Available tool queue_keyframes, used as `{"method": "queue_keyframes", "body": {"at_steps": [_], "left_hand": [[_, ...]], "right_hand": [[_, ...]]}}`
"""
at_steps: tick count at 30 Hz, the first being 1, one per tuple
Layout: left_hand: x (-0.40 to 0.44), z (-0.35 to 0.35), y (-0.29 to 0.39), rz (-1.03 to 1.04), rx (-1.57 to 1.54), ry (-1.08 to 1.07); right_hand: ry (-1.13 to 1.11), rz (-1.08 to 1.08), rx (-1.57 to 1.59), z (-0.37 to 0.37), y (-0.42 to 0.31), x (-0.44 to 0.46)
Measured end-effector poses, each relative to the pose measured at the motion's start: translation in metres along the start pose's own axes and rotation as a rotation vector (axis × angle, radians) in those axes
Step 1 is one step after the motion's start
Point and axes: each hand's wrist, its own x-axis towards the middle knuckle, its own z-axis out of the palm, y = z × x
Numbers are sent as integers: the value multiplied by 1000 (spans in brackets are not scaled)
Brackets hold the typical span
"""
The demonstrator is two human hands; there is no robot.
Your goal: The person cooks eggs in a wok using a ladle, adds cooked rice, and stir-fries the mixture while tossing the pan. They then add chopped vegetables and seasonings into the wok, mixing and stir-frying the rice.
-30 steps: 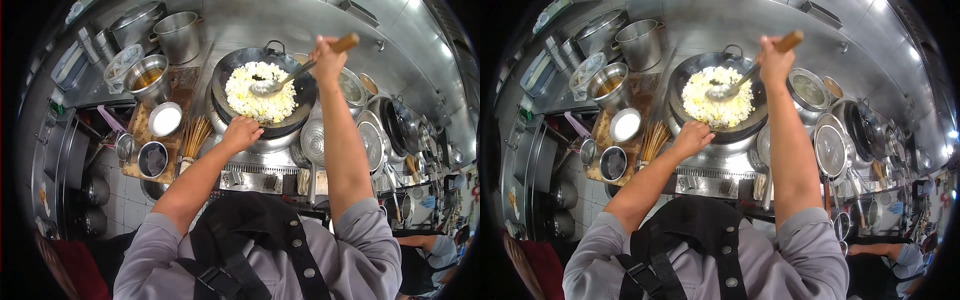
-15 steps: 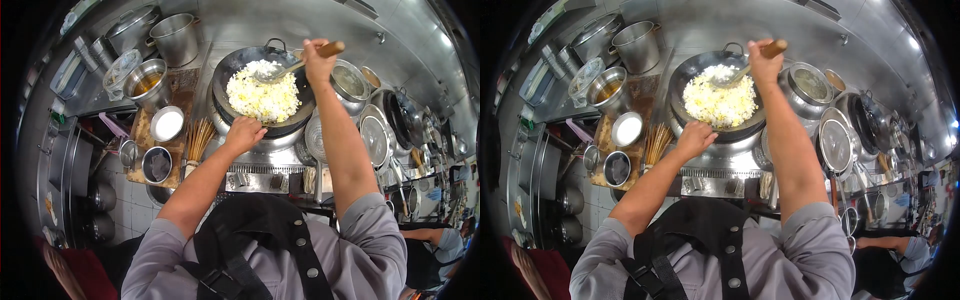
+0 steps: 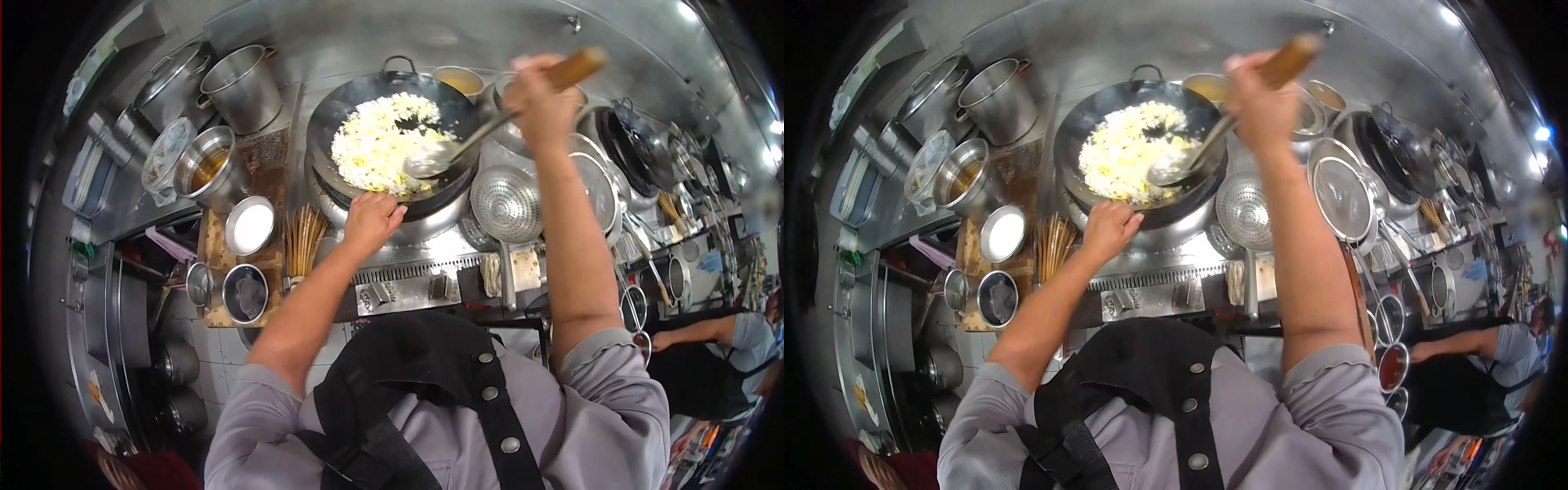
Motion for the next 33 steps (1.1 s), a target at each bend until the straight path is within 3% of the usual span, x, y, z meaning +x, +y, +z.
{"method": "queue_keyframes", "body": {"at_steps": [2, 4, 5, 6, 8, 10, 11, 12, 15, 17, 18, 20, 21, 22, 25, 27, 28, 29, 30, 32, 33], "left_hand": [[20, -16, 6, -131, -17, -393], [34, -21, -8, -101, -129, -530], [35, -15, -10, -101, -75, -483], [31, -9, -6, -95, -27, -441], [20, 0, 16, -82, 21, -334], [8, -4, 40, -95, 9, -391], [-1, -24, 62, -23, 7, -380], [-3, -44, 76, 38, 12, -369], [6, -54, 74, 13, -9, -397], [-6, -15, 55, -53, 3, -224], [-12, -4, 53, -110, 5, -176], [-57, 1, 54, 87, 70, -142], [-92, -4, 61, 117, 73, -213], [-115, -14, 67, 144, 84, -292], [-101, -51, 68, 277, 92, -167], [-51, -60, 68, 51, 80, -239], [-31, -58, 61, 65, 93, -266], [-27, -37, 49, 110, 52, -182], [-30, -19, 44, 11, 74, -176], [-57, -10, 48, -71, 21, -190], [-81, -14, 54, -49, 83, -280]], "right_hand": [[38, 100, 41, -11, 47, -23], [55, 155, 25, 8, 3, -20], [71, 224, 21, 19, -20, -23], [0, 154, 82, 28, -32, -34], [-50, 136, 6, 28, 0, -56], [43, 113, -21, 26, 31, -59], [27, 103, -169, 29, 21, -44], [56, 246, -40, 38, -5, -31], [12, 322, -52, 53, -47, -36], [-40, 94, -175, 63, -17, -58], [-46, 93, -174, 64, 1, -60], [79, -72, -214, 50, 23, -43], [85, 72, -64, 50, -12, -29], [90, 68, -78, 50, -38, -21], [50, 54, 189, 62, -94, -1], [-14, -44, 113, 80, -109, -19], [-35, -23, 142, 91, -91, -29], [17, 37, -27, 98, -59, -44], [65, 90, -198, 102, -28, -58], [79, 53, -121, 93, 18, -46], [109, 145, -59, 93, -3, -32]]}}
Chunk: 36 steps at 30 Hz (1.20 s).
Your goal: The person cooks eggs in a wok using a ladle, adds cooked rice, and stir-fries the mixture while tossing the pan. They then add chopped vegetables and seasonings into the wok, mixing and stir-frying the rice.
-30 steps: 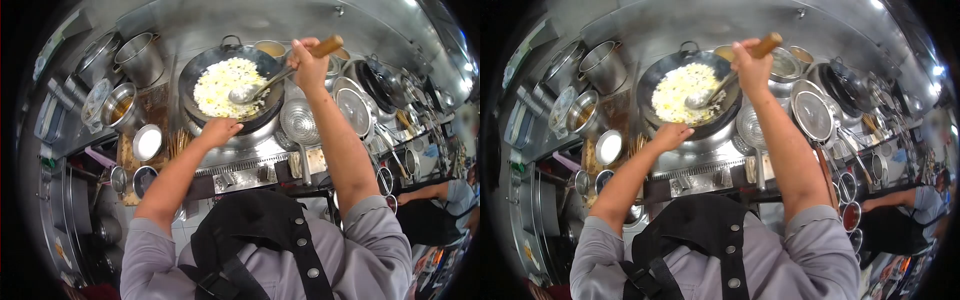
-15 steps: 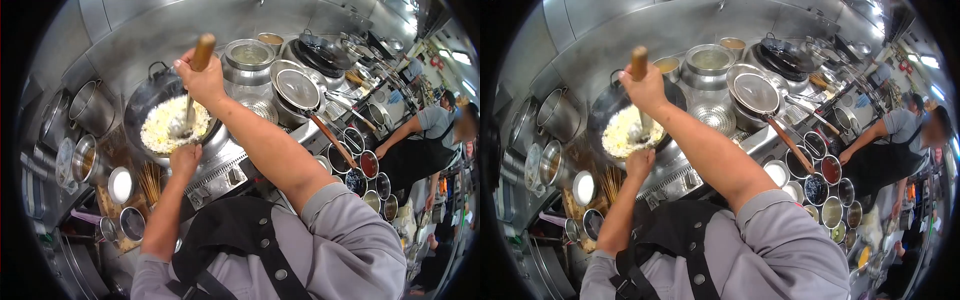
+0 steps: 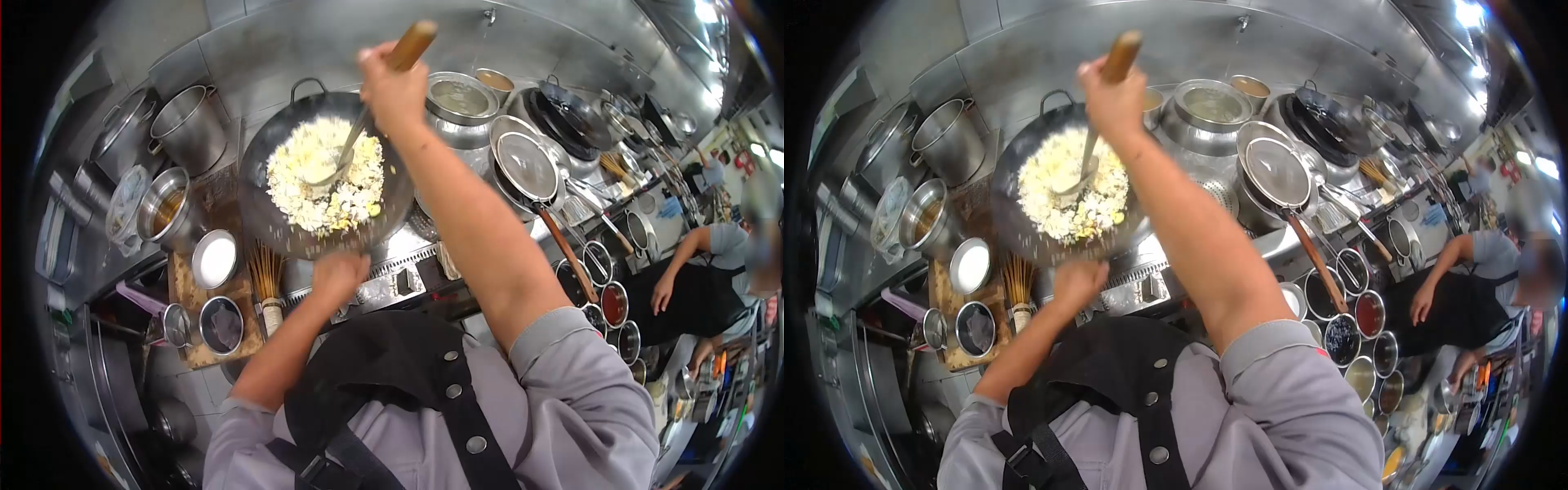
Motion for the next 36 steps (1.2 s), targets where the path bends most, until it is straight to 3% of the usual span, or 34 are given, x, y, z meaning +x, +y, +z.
{"method": "queue_keyframes", "body": {"at_steps": [1, 3, 5, 7, 9, 11, 15, 18, 20, 24, 27, 29, 31, 32, 34, 36], "left_hand": [[-26, 5, 6, 26, 64, -91], [-55, -24, 14, 142, -91, -165], [-24, -54, 15, 164, 69, -24], [18, -58, -4, 100, 16, 40], [46, -43, -11, 128, -15, 182], [39, -21, -11, 41, -13, 161], [-44, -26, 20, 85, -69, -149], [-14, -55, 18, 142, 35, -50], [33, -55, 3, 48, -9, -56], [45, -8, -9, 6, -10, 167], [-30, 0, 10, 59, -8, -60], [-49, -31, 19, 152, -103, -73], [-16, -55, 12, 181, 42, 34], [8, -67, 10, 64, 3, -11], [45, -60, -5, 85, 69, 27], [45, -35, -10, 42, 70, 49]], "right_hand": [[0, -20, 26, -4, -16, 15], [-33, -74, 105, -5, -73, 27], [-77, -89, 155, -5, -93, 20], [-250, -168, 102, -3, -93, 3], [-197, -166, -152, 10, -30, -28], [-91, -187, -111, 8, 25, -32], [-54, -162, -119, 7, -31, 13], [-147, -83, -30, -1, -90, 8], [-275, -205, -73, -1, -89, -2], [-79, -141, -210, -1, 22, -31], [-56, -69, -14, 2, -21, 10], [-20, -88, -9, 13, -74, 22], [-162, -134, 77, 15, -102, 9], [-163, -118, 78, 15, -97, -5], [-205, -133, -111, 20, -77, -25], [-110, -68, -102, 25, -6, -34]]}}
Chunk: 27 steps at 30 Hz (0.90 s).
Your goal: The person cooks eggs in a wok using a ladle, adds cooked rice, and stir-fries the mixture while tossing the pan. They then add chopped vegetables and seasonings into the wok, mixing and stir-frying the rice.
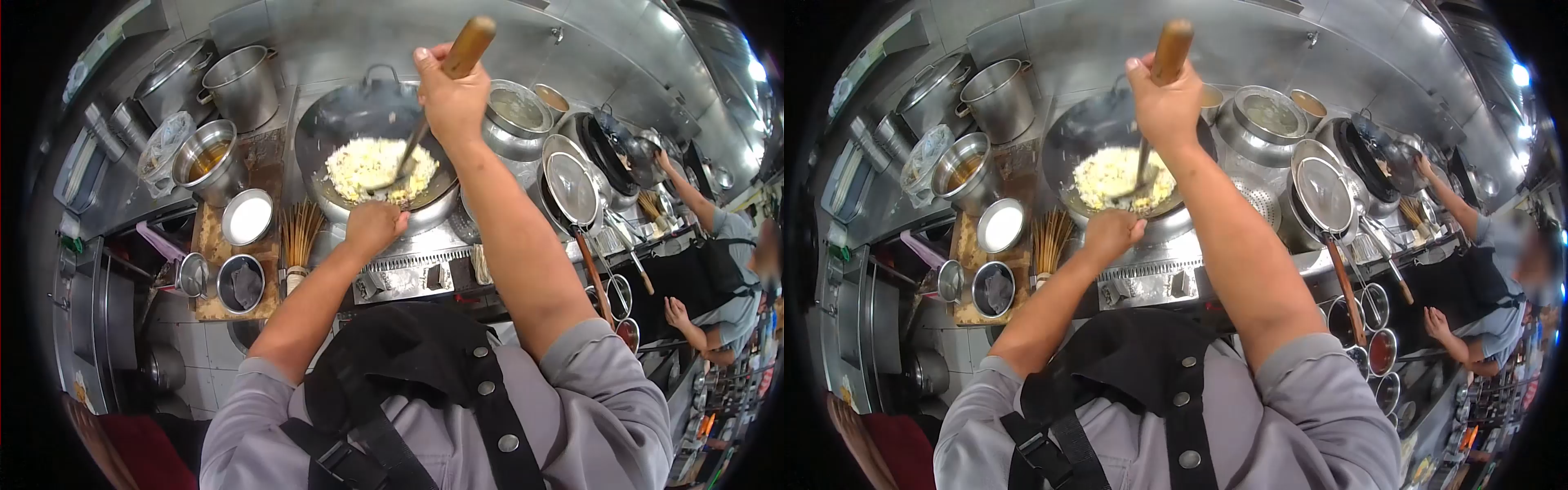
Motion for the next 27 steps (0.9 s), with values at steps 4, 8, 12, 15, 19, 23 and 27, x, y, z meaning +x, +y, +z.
{"method": "queue_keyframes", "body": {"at_steps": [4, 8, 12, 15, 19, 23, 27], "left_hand": [[-73, 16, 23, 82, -126, -51], [-48, -17, 10, 69, -49, 4], [16, 3, -30, -20, -6, 32], [25, 25, -47, -77, -9, 46], [-12, 35, -32, -78, -1, 295], [-115, 20, -23, -166, -349, 284], [-293, 75, -25, -650, -582, 233]], "right_hand": [[105, -71, 30, -14, -11, 48], [28, -213, 195, -30, -106, 92], [-65, -362, 329, -30, -146, 101], [-53, -356, 180, -38, -79, 102], [7, 79, 22, -20, 90, 48], [-101, -19, 195, -16, 26, 78], [-257, -199, 301, -9, 52, 56]]}}
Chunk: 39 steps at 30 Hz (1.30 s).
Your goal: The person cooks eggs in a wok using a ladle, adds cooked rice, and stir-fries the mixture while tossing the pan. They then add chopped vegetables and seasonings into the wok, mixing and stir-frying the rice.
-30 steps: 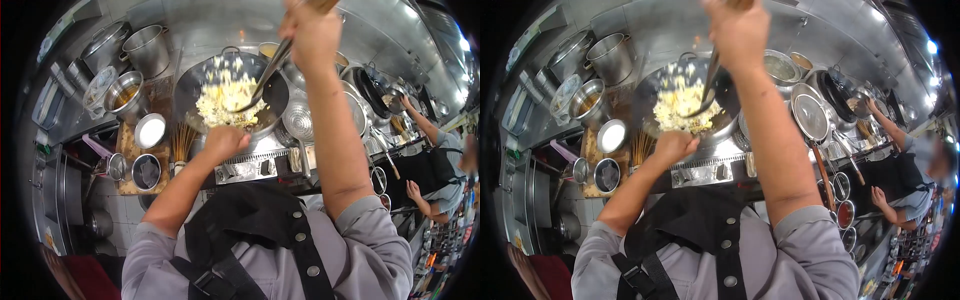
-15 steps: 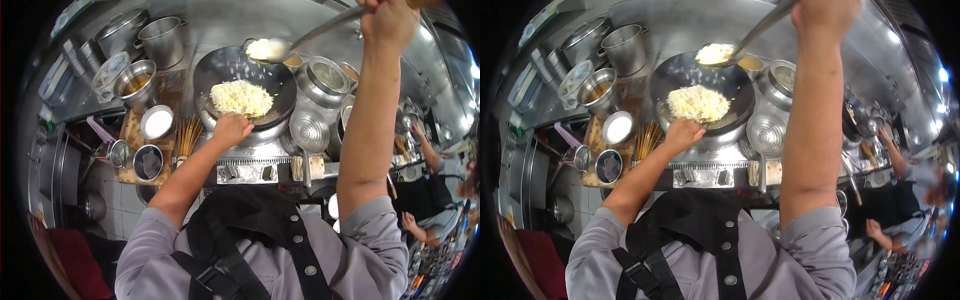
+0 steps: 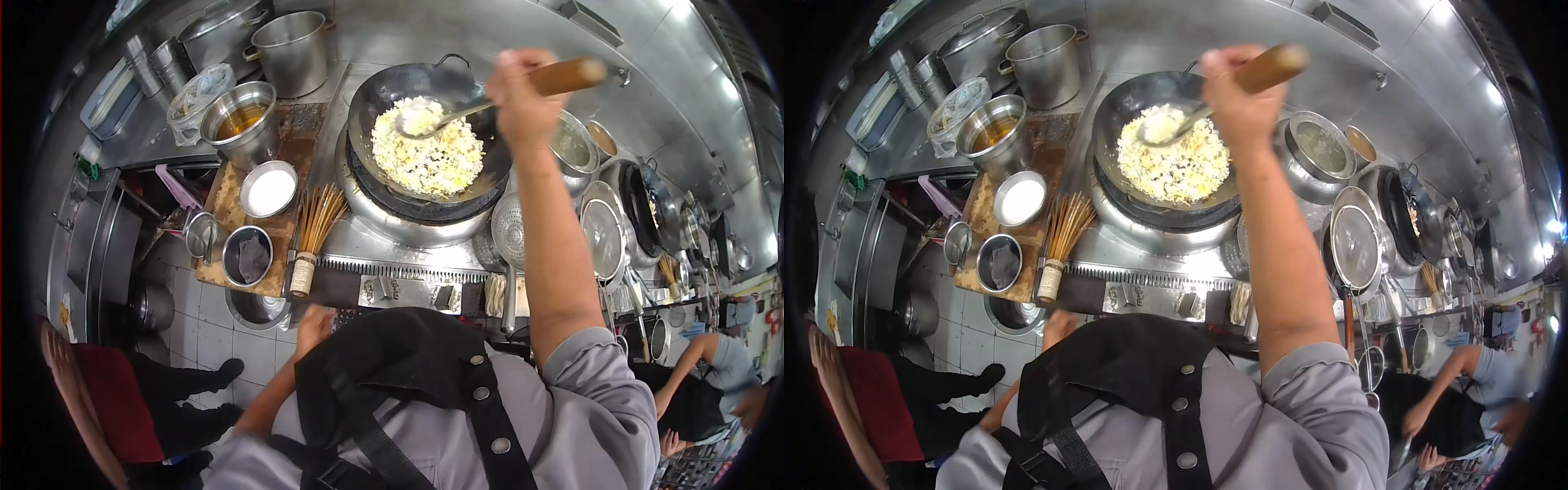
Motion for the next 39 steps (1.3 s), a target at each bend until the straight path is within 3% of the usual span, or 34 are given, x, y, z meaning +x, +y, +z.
{"method": "queue_keyframes", "body": {"at_steps": [1, 2, 4, 7, 8, 10, 11, 14, 16, 18, 19, 20, 21, 23, 26, 29, 31, 34, 36, 39], "left_hand": [[-45, -5, -61, -67, 363, -207], [-84, -9, -92, -268, 451, -403], [-151, -19, -128, -599, 455, -728], [-204, -34, -122, -809, 274, -850], [-213, -36, -117, -846, 217, -861], [-214, -41, -106, -855, 147, -884], [-211, -44, -101, -852, 117, -897], [-181, -59, -90, -764, 69, -955], [-128, -75, -58, -592, 74, -910], [-53, -82, -7, -367, 136, -693], [-6, -76, 46, -281, 216, -523], [33, -64, 78, -517, 65, -437], [67, -54, 96, -145, 162, -353], [131, -27, 148, 138, 250, -251], [201, 34, 178, 609, 212, 81], [246, 75, 186, 711, 199, 98], [265, 87, 178, 555, 454, -152], [279, 93, 162, 605, 425, -110], [276, 96, 154, 617, 410, -107], [280, 93, 155, 634, 341, -96]], "right_hand": [[-28, -19, -198, -12, 49, -15], [21, 151, -338, -15, 70, -28], [-3, 247, -322, -8, 40, 4], [-6, 161, -117, -1, 7, 23], [-8, 161, -114, -2, 18, 18], [-5, -53, -187, -16, 67, -15], [-5, 79, -363, -26, 96, -28], [76, 210, -267, -26, 38, 15], [71, 208, -119, -46, 24, 22], [100, 136, -258, -65, 26, -4], [102, 128, -113, -83, 57, -16], [101, 128, -115, -85, 54, -12], [138, 162, -152, -86, 45, -6], [166, 198, -147, -74, -4, 9], [158, 127, -232, -75, -41, -15], [167, 216, -184, -89, -5, -28], [156, 208, -62, -73, -29, -16], [95, 172, -19, -57, -65, -31], [135, 288, 2, -65, -13, -54], [97, 245, -37, -55, -19, -29]]}}
